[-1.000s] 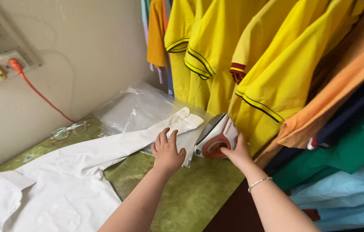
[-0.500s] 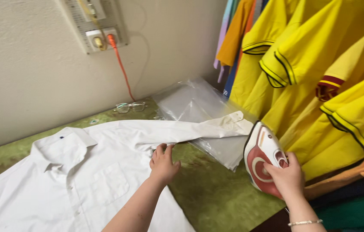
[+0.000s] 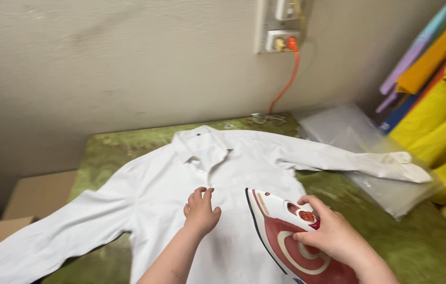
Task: The person unboxes a packaged shirt, removes it from its plastic sleeve, spreads it across a table, and irons the sleeves and front panels with a handheld iron.
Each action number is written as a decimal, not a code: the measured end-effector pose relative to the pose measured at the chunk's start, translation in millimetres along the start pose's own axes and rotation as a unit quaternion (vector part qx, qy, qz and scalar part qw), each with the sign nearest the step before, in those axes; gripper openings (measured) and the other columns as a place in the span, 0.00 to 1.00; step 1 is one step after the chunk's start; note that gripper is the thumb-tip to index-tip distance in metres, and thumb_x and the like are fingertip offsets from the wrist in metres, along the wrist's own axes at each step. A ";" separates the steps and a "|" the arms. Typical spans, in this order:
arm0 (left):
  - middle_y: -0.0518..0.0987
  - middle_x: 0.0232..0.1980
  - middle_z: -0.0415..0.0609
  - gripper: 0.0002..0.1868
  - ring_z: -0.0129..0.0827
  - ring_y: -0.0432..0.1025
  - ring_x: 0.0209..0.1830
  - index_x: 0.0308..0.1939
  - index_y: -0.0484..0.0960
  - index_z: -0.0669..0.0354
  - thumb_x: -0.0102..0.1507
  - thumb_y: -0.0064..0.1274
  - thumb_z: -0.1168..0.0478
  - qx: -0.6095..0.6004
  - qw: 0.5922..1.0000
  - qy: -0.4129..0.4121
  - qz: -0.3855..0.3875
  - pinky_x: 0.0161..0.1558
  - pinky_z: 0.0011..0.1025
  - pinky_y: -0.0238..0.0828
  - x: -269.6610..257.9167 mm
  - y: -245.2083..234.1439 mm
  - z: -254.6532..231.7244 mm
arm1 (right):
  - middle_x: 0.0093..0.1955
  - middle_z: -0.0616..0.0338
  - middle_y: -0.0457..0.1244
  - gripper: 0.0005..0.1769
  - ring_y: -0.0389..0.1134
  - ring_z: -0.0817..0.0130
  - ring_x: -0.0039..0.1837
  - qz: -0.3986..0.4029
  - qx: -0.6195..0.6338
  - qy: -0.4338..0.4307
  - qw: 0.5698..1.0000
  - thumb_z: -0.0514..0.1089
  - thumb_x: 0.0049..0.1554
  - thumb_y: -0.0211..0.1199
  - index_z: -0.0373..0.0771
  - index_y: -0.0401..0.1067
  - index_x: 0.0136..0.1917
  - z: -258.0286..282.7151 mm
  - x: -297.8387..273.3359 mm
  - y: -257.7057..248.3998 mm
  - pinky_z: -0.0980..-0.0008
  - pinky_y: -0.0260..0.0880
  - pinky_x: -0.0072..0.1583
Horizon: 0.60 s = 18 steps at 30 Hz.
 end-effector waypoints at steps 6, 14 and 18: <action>0.51 0.92 0.37 0.42 0.35 0.40 0.95 0.88 0.61 0.38 0.68 0.50 0.54 0.064 0.991 -0.117 -0.022 0.88 0.60 0.39 -45.4 -73.4 199.4 | 0.56 0.64 0.78 0.37 0.74 0.67 0.52 0.120 0.003 -0.091 0.989 0.41 0.53 0.64 0.67 0.72 0.75 158.9 -42.8 126.0 0.70 0.72 0.55; 0.38 0.99 0.33 0.42 0.50 0.27 0.99 0.93 0.53 0.33 0.76 0.50 0.42 0.088 0.977 -0.187 0.043 0.92 0.68 0.29 -116.6 -137.4 251.8 | 0.69 0.67 0.73 0.40 0.74 0.68 0.66 0.144 -0.114 -0.177 0.967 0.61 0.62 0.67 0.74 0.63 0.86 216.8 27.2 263.5 0.67 0.72 0.64; 0.30 1.00 0.33 0.47 0.49 0.19 1.00 0.95 0.45 0.28 0.76 0.48 0.32 0.169 0.969 -0.137 0.121 0.93 0.64 0.20 -115.6 -140.2 225.7 | 0.65 0.59 0.70 0.31 0.74 0.59 0.63 0.114 -0.199 -0.167 0.959 0.71 0.66 0.65 0.69 0.65 0.79 198.3 69.8 304.7 0.59 0.73 0.62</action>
Point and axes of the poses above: each hand's wrist, its own x-axis towards the middle knuckle, its own y-axis out of the palm, z = x × y, the point moved 6 cm from there along x, towards the middle knuckle
